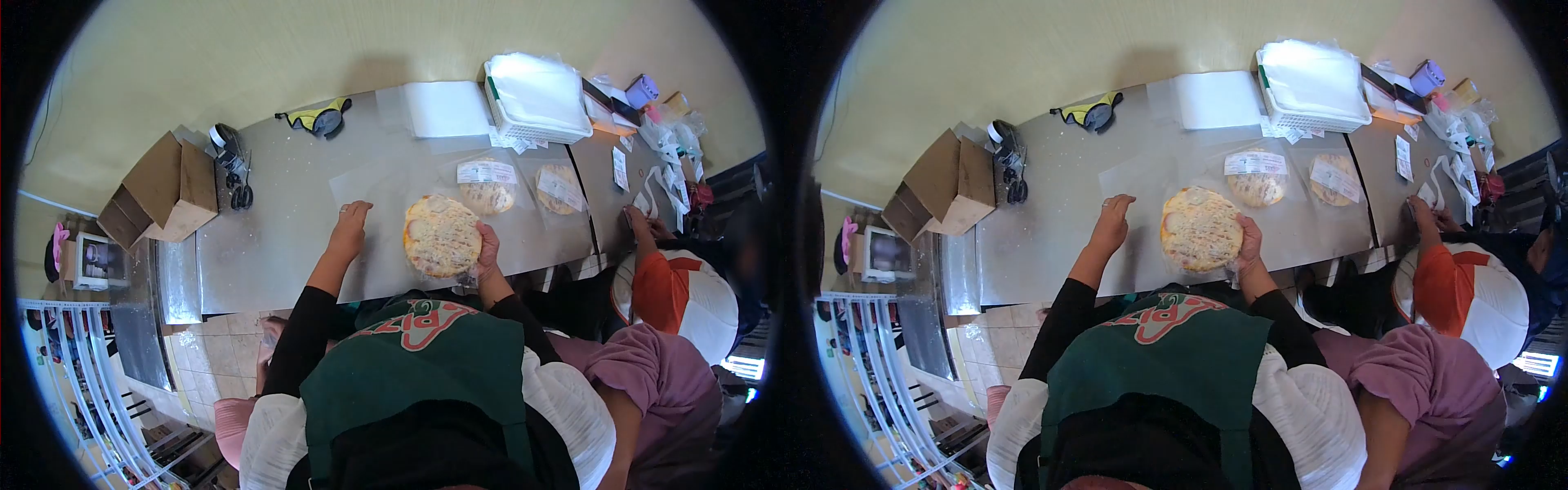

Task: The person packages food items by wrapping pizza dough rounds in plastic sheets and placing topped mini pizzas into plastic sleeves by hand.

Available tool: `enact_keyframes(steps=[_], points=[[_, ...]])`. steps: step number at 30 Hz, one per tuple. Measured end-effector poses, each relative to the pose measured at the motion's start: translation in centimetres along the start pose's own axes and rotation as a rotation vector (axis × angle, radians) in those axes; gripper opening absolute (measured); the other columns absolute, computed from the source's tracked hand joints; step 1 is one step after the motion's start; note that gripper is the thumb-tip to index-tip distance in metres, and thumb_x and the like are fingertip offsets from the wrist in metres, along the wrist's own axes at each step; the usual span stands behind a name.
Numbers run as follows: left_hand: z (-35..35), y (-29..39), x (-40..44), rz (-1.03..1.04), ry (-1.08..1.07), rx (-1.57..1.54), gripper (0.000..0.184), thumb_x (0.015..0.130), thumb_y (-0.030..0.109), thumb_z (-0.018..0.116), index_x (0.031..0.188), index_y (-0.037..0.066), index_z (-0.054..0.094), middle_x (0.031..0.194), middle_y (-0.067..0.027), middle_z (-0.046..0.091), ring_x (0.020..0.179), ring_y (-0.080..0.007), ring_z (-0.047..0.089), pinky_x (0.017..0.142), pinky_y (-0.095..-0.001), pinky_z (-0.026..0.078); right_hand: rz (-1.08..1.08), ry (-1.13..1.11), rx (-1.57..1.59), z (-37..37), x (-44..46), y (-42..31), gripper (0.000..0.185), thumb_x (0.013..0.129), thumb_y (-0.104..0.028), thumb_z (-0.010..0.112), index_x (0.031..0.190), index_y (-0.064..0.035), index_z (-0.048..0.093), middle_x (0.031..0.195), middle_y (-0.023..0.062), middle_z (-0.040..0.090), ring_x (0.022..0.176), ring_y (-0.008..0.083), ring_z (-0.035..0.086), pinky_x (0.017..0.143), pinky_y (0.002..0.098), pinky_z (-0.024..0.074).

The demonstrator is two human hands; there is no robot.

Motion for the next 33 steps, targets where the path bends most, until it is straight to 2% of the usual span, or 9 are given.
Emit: enact_keyframes(steps=[7, 9, 12, 13, 19, 25, 28, 31, 33], points=[[-0.6, -1.1, 0.7, 0.034, 0.168, 0.066, 0.023, 0.070, 0.001, 0.054, 0.093, 0.001, 0.059, 0.106, -0.0157, 0.055, 0.100, -0.0311, 0.050, 0.085, -0.0385, 0.043, 0.245, -0.154, 0.043, 4.0, 2.7, 4.3, 0.051, 0.083, -0.030, 0.050, 0.117, 0.0084, 0.047, 0.110, 0.0222, 0.057, 0.098, 0.0317, 0.059, 0.089, 0.0419, 0.0463], [-0.2, -1.9, 1.5, -0.122, 0.256, -0.413, 0.027, 0.071, 0.004, 0.055, 0.097, 0.001, 0.059, 0.108, -0.0147, 0.055, 0.098, -0.0299, 0.051, 0.083, -0.0371, 0.044, 0.301, -0.172, 0.057, 5.8, 3.0, 5.4, 0.048, 0.083, -0.028, 0.050, 0.114, 0.0085, 0.050, 0.107, 0.0218, 0.059, 0.094, 0.0305, 0.061, 0.086, 0.0408, 0.0478], [-2.2, 0.0, 2.4, 0.000, 0.306, -0.219, 0.035, 0.072, 0.009, 0.056, 0.105, 0.001, 0.057, 0.111, -0.0124, 0.054, 0.096, -0.0285, 0.051, 0.083, -0.0348, 0.043, 0.366, -0.134, 0.038, 4.8, 4.6, 7.7, 0.047, 0.084, -0.029, 0.050, 0.113, 0.0083, 0.051, 0.104, 0.0220, 0.060, 0.092, 0.0298, 0.062, 0.086, 0.0403, 0.0484], [-2.9, 1.0, 2.7, 0.096, 0.307, 0.001, 0.038, 0.072, 0.011, 0.056, 0.108, 0.001, 0.056, 0.112, -0.0116, 0.054, 0.096, -0.0281, 0.051, 0.083, -0.0340, 0.042, 0.390, -0.147, 0.062, 5.5, 4.5, 8.0, 0.047, 0.084, -0.029, 0.050, 0.113, 0.0083, 0.050, 0.105, 0.0220, 0.060, 0.093, 0.0299, 0.061, 0.086, 0.0405, 0.0482], [-3.3, 2.6, 3.2, 0.128, 0.293, -0.012, 0.040, 0.074, 0.009, 0.054, 0.114, 0.002, 0.054, 0.116, -0.0092, 0.052, 0.097, -0.0262, 0.051, 0.085, -0.0341, 0.041, 0.487, -0.187, 0.144, 9.0, 2.5, 8.4, 0.052, 0.084, -0.032, 0.049, 0.117, 0.0078, 0.047, 0.112, 0.0234, 0.056, 0.099, 0.0319, 0.058, 0.089, 0.0423, 0.0455], [-2.6, 0.9, 2.1, -0.113, 0.183, -0.653, 0.038, 0.077, 0.006, 0.052, 0.114, 0.003, 0.055, 0.120, -0.0125, 0.051, 0.104, -0.0257, 0.049, 0.089, -0.0331, 0.040, 0.457, -0.170, 0.145, 8.7, 2.2, 7.5, 0.057, 0.084, -0.034, 0.048, 0.123, 0.0071, 0.042, 0.120, 0.0246, 0.051, 0.106, 0.0347, 0.054, 0.094, 0.0454, 0.0412], [-3.0, 1.2, 2.4, -0.127, 0.100, -0.633, 0.040, 0.077, 0.010, 0.053, 0.116, 0.003, 0.055, 0.121, -0.0125, 0.050, 0.109, -0.0263, 0.047, 0.091, -0.0335, 0.039, 0.476, -0.157, 0.156, 8.8, 1.6, 7.4, 0.058, 0.083, -0.035, 0.049, 0.123, 0.0069, 0.042, 0.120, 0.0244, 0.051, 0.105, 0.0354, 0.054, 0.094, 0.0461, 0.0408], [-3.5, 1.9, 3.0, 0.136, 0.134, -0.516, 0.042, 0.077, 0.014, 0.054, 0.118, 0.003, 0.054, 0.122, -0.0125, 0.050, 0.110, -0.0268, 0.046, 0.092, -0.0341, 0.038, 0.505, -0.146, 0.183, 8.6, 1.4, 7.7, 0.058, 0.083, -0.034, 0.049, 0.123, 0.0069, 0.043, 0.120, 0.0244, 0.051, 0.105, 0.0358, 0.054, 0.094, 0.0462, 0.0410], [-3.0, 2.0, 3.2, 0.135, 0.115, -0.455, 0.043, 0.078, 0.017, 0.054, 0.118, 0.003, 0.054, 0.122, -0.0128, 0.050, 0.110, -0.0275, 0.046, 0.093, -0.0344, 0.037, 0.518, -0.134, 0.219, 8.8, 1.1, 8.0, 0.057, 0.083, -0.034, 0.048, 0.122, 0.0069, 0.043, 0.120, 0.0245, 0.051, 0.105, 0.0360, 0.054, 0.094, 0.0462, 0.0410]])
Point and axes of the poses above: each hand's wrist, its own x-axis towards the middle knuckle, its own z-axis out of the palm, y = z × x, the point moved 3 cm from there along x, towards the middle knuckle
